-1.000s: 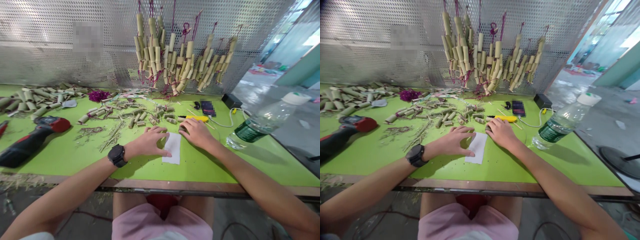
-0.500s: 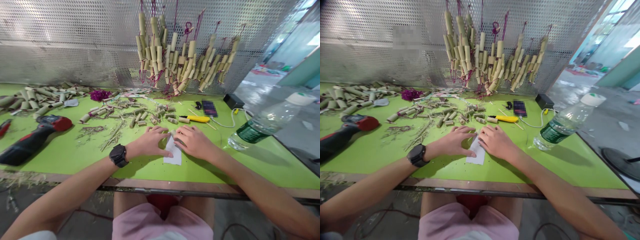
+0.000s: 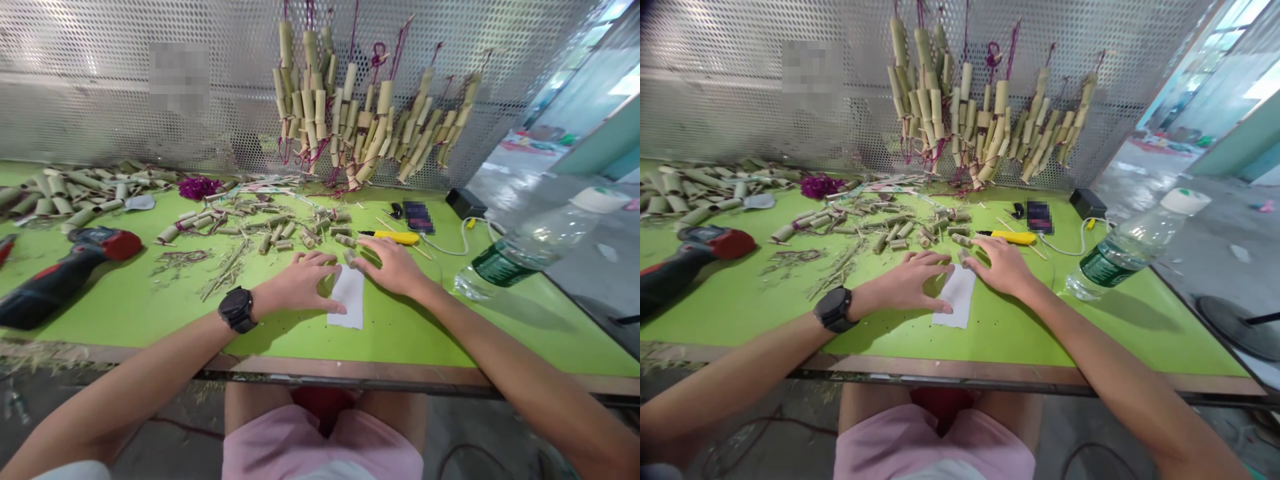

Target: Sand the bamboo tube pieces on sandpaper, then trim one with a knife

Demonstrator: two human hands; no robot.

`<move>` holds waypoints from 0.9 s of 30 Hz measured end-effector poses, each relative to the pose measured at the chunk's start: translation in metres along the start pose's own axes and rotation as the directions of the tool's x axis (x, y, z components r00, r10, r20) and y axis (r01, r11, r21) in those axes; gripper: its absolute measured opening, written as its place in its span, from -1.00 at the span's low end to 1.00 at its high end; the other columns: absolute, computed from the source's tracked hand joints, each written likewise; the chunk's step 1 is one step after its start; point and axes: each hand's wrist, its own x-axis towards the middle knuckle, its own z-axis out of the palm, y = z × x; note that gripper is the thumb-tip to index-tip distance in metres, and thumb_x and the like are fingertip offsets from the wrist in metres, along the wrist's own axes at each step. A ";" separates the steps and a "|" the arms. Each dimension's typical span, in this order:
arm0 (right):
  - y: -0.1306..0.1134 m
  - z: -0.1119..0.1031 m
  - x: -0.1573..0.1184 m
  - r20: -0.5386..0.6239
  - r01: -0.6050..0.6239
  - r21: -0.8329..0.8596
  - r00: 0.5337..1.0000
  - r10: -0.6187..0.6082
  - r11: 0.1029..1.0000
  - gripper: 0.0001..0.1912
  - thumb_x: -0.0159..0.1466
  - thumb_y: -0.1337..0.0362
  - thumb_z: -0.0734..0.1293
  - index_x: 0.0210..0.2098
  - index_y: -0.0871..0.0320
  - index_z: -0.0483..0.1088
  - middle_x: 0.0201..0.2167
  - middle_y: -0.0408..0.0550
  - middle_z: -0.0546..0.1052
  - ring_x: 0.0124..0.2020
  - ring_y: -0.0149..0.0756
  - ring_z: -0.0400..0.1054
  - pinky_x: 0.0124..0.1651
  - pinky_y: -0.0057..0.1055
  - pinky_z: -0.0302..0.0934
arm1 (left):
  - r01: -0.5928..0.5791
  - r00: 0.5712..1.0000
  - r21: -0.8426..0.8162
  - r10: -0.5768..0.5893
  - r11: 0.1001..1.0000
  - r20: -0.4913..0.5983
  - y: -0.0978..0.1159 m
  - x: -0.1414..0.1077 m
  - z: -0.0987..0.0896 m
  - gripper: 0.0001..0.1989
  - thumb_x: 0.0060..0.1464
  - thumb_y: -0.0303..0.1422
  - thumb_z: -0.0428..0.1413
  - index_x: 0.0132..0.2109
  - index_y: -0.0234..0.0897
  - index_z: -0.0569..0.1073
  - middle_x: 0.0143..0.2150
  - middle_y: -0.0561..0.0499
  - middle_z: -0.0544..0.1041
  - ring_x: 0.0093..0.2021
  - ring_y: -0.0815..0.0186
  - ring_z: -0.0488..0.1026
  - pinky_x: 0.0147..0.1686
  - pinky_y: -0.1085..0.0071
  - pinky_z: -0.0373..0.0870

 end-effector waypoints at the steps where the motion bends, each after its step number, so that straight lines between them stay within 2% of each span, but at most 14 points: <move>1: -0.001 0.003 0.000 0.020 -0.009 0.012 1.000 0.009 1.000 -0.42 0.49 -0.10 0.29 0.31 0.13 0.45 0.32 0.22 0.54 0.32 0.20 0.41 0.28 0.22 0.31 | -0.003 1.000 0.000 0.003 1.000 -0.007 0.000 0.000 0.000 -0.13 0.07 0.30 0.28 0.34 -0.14 0.50 0.49 -0.26 0.35 0.44 -0.27 0.26 0.38 -0.18 0.17; 6: -0.017 0.010 -0.002 0.081 0.021 0.058 0.996 -0.026 0.998 -0.45 0.50 -0.02 0.28 0.31 0.18 0.47 0.25 0.22 0.59 0.28 0.14 0.45 0.24 0.12 0.37 | -0.025 0.999 0.005 0.025 1.000 -0.030 -0.001 0.000 0.001 -0.14 0.08 0.30 0.27 0.33 -0.15 0.49 0.48 -0.25 0.37 0.44 -0.25 0.27 0.39 -0.14 0.15; 11: -0.023 0.010 -0.005 0.035 0.065 0.104 0.997 -0.069 0.992 -0.59 0.49 0.15 0.29 0.23 0.14 0.53 0.14 0.16 0.67 0.16 0.08 0.53 0.14 0.03 0.41 | -0.039 0.998 -0.039 0.037 0.998 -0.050 0.002 0.003 0.001 -0.20 0.05 0.28 0.31 0.21 -0.19 0.46 0.32 -0.24 0.51 0.32 -0.16 0.41 0.32 -0.06 0.24; 14: -0.024 0.008 -0.006 0.029 0.088 0.141 0.995 -0.093 0.986 -0.65 0.46 0.30 0.29 0.15 0.10 0.59 0.07 0.08 0.71 0.09 0.01 0.56 0.11 -0.02 0.41 | -0.031 0.994 -0.055 0.025 0.998 -0.102 0.005 0.004 0.001 -0.24 0.05 0.22 0.35 0.17 -0.20 0.42 0.19 -0.20 0.58 0.21 -0.11 0.49 0.25 -0.04 0.31; 16: -0.026 0.005 -0.008 0.016 0.100 0.161 0.994 -0.104 0.982 -0.66 0.43 0.36 0.29 0.10 0.08 0.62 0.04 0.04 0.72 0.07 -0.01 0.58 0.12 -0.04 0.40 | -0.015 0.986 -0.063 0.004 0.998 -0.168 0.004 0.006 0.001 -0.34 0.15 0.14 0.33 0.17 -0.20 0.42 0.15 -0.18 0.61 0.16 -0.06 0.53 0.21 0.00 0.37; 19: -0.031 0.002 -0.011 -0.030 0.100 0.189 0.995 -0.096 0.977 -0.70 0.43 0.34 0.32 0.05 0.07 0.65 0.02 0.00 0.73 0.03 -0.04 0.61 0.12 -0.07 0.40 | -0.014 0.959 -0.081 -0.010 0.997 -0.283 -0.002 0.009 0.003 -0.54 0.32 -0.03 0.25 0.18 -0.19 0.45 0.12 -0.14 0.63 0.14 0.02 0.55 0.18 0.07 0.43; 21: -0.034 0.001 -0.014 -0.064 0.105 0.202 0.994 -0.094 0.974 -0.74 0.43 0.31 0.35 0.02 0.06 0.66 -0.02 -0.02 0.75 -0.03 -0.06 0.63 0.07 -0.11 0.41 | -0.052 0.943 -0.082 0.022 0.995 -0.331 -0.005 0.010 0.004 -0.64 0.37 -0.08 0.20 0.16 -0.17 0.48 0.10 -0.12 0.64 0.13 0.05 0.55 0.15 0.09 0.47; 27: -0.035 0.000 -0.018 -0.162 0.098 0.252 0.985 -0.058 0.963 -0.87 0.39 0.23 0.41 -0.19 0.06 0.65 -0.26 -0.09 0.75 -0.25 -0.18 0.63 -0.15 -0.28 0.37 | -0.199 0.931 -0.157 0.136 0.967 -0.338 -0.007 0.008 0.006 -0.66 0.47 -0.07 0.08 0.11 -0.20 0.54 0.03 -0.13 0.66 0.05 0.12 0.58 0.07 0.16 0.53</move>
